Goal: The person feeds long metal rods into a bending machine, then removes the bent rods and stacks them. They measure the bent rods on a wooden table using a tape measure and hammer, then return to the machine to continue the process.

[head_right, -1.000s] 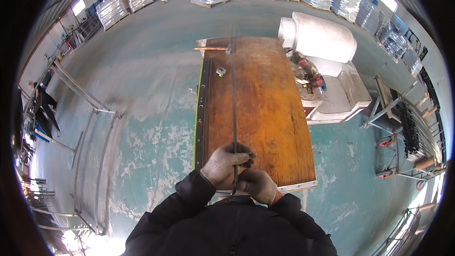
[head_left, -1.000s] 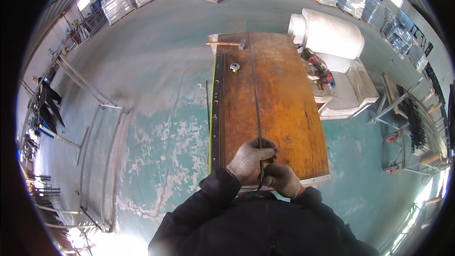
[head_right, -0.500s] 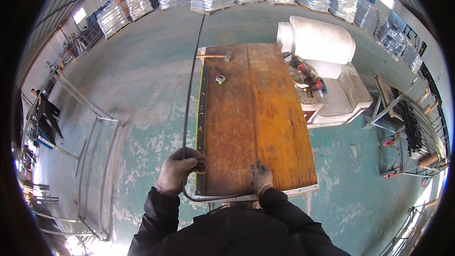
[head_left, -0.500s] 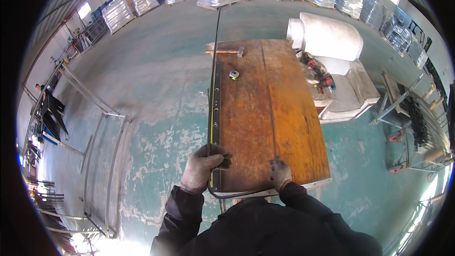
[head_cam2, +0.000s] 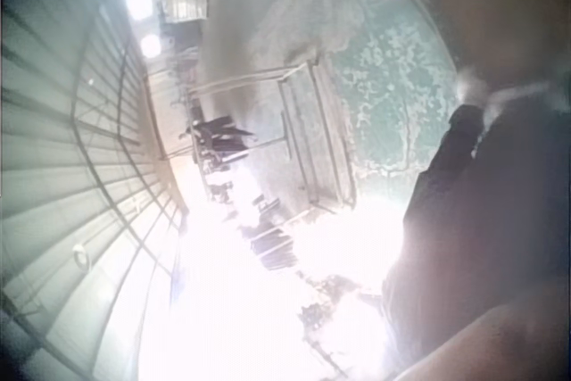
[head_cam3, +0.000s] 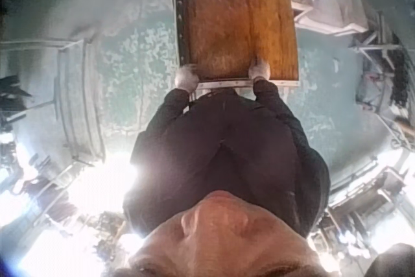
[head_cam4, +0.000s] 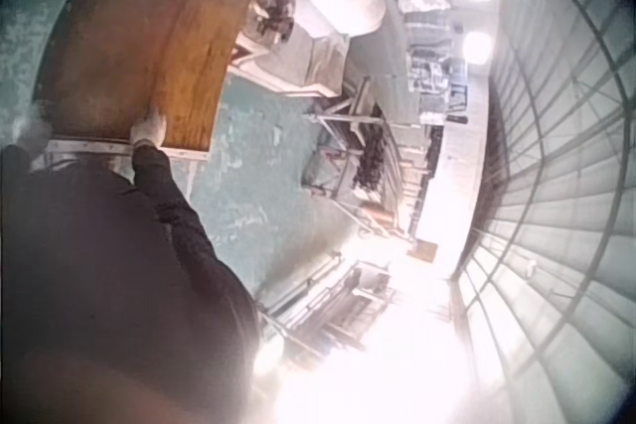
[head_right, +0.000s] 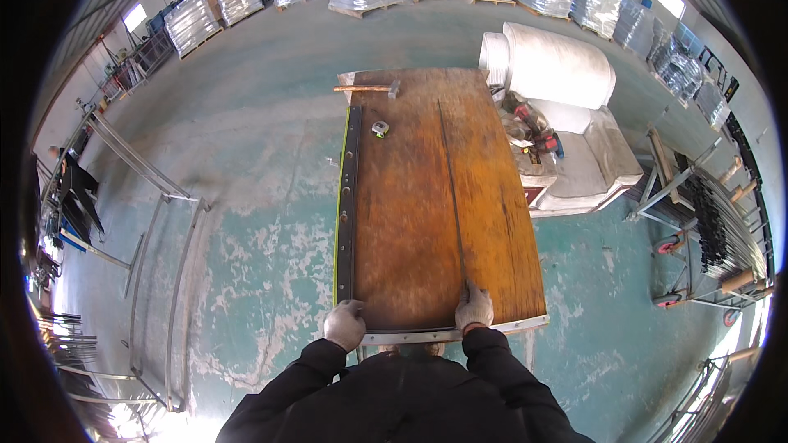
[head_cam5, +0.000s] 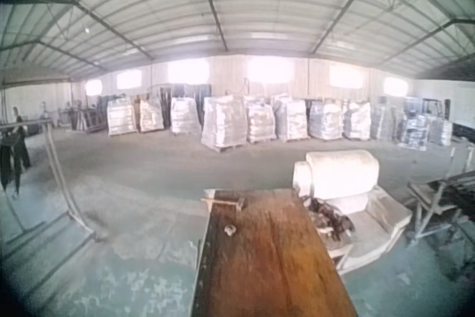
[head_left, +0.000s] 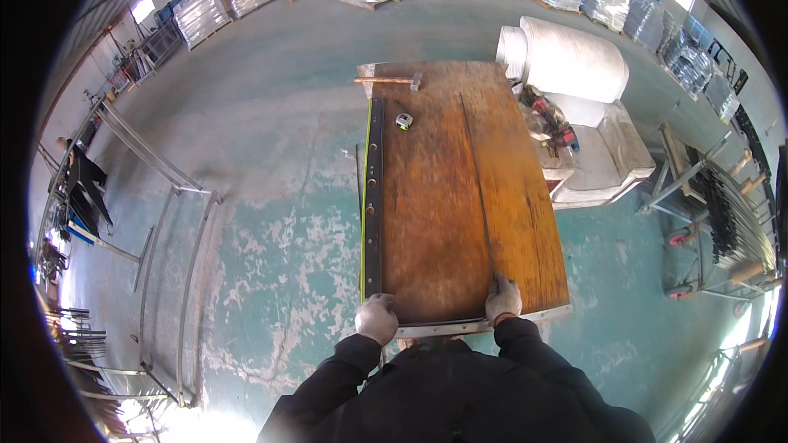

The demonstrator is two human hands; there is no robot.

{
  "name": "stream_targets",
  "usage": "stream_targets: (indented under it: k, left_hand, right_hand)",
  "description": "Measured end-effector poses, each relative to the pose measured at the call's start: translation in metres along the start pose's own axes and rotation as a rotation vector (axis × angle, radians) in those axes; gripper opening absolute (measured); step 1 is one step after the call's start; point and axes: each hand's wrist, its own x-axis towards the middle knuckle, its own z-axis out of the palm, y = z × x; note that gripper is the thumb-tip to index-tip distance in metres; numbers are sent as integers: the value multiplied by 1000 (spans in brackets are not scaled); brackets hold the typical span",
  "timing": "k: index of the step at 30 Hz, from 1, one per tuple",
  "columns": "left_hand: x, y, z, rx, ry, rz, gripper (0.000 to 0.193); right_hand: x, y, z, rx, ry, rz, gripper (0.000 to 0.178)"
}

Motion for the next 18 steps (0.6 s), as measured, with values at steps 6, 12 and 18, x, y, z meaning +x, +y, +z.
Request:
stream_targets:
  k: [6,12,18]
  left_hand:
    - [-21,16,4,320,-222,322,33]
    - [-30,18,-2,398,-347,302,42]
    - [-25,22,1,430,-359,292,42]
  right_hand:
    - [-30,-3,-36,-135,-294,11,59]
    - [-50,-4,-41,-160,-328,40,59]
    - [-60,-2,-37,-243,-358,-299,15]
